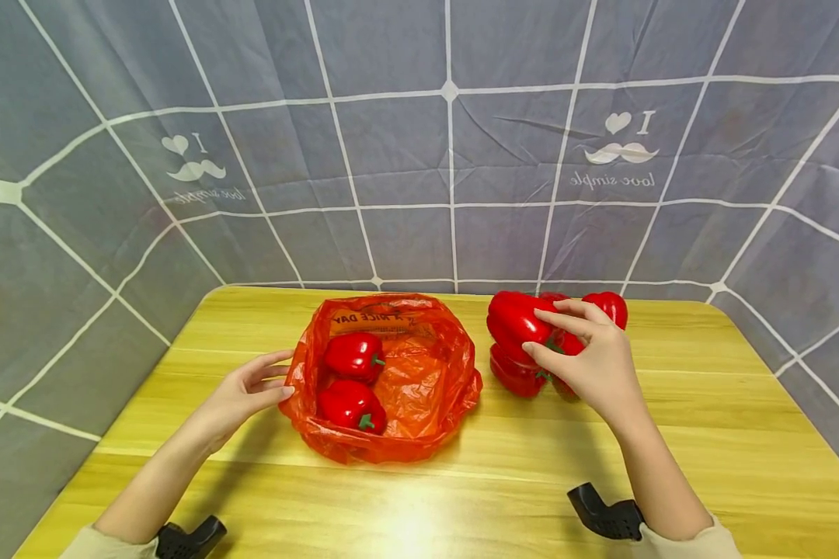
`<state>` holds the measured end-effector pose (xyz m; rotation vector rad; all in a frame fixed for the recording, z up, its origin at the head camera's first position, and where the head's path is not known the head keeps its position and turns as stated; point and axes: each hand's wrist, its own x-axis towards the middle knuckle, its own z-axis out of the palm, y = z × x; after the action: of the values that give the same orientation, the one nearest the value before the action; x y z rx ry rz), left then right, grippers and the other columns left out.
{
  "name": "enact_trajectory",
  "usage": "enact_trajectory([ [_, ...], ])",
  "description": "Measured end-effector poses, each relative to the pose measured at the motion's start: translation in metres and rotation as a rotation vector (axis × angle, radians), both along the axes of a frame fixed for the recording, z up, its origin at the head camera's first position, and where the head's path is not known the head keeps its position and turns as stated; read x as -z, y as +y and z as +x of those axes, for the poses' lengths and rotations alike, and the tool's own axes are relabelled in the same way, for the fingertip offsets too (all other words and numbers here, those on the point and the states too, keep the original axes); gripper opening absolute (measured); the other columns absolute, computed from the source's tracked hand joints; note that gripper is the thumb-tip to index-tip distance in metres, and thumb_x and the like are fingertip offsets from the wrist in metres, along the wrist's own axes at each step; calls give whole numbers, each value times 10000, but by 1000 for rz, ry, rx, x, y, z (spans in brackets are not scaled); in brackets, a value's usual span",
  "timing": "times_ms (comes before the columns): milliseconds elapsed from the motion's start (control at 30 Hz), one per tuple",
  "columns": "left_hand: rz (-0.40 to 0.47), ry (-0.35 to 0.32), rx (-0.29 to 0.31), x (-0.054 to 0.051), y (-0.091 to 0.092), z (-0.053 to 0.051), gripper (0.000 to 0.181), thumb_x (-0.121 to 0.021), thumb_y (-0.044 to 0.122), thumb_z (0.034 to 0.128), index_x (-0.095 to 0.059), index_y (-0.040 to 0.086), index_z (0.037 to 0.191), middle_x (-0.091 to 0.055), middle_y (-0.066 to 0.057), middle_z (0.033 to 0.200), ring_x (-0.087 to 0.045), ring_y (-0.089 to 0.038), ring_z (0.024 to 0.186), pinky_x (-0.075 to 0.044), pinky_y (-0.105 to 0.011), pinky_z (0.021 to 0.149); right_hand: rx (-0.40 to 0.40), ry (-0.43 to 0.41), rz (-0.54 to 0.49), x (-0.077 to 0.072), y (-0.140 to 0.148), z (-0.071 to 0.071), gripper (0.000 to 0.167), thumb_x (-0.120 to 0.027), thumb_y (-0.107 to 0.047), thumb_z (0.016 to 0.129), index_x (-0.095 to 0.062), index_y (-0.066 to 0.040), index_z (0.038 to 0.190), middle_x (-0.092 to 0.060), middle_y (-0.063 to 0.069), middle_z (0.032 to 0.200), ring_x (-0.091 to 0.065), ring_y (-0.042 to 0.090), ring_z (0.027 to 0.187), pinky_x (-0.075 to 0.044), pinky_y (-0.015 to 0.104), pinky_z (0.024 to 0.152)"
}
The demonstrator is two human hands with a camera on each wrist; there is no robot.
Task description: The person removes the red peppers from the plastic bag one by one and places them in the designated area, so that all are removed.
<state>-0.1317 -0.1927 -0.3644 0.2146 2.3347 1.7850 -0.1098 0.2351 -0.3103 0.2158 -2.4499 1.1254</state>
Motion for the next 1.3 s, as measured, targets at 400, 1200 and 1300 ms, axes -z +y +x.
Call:
enact_trajectory([
  [400,-1,-7,-10,2,-1,0,550,-615,38,870,-386,-52,1362,-474,-284,1263,-538,-359,1089,-495,-251,828,121,-52,-43,7,41,10,442,-768,-169,770,-643,17,1150,-503,-93,1128,-415,-33,1026,-322,9,866],
  [1200,1,-13,-15,4,-1,-1,557,-610,39,874,-377,-41,1374,-463,-279,1273,-510,-364,1116,-481,-249,848,255,-65,-77,17,89,12,490,-763,-162,772,-605,60,1179,-470,-236,1039,-400,-76,979,-335,16,853],
  [1300,0,-14,-15,4,-1,-1,562,-609,41,876,-371,-41,1379,-460,-282,1275,-510,-371,1120,-480,-259,859,268,-66,-67,22,95,14,493,-760,-165,775,-602,59,1184,-475,-236,1031,-397,-82,983,-326,16,860],
])
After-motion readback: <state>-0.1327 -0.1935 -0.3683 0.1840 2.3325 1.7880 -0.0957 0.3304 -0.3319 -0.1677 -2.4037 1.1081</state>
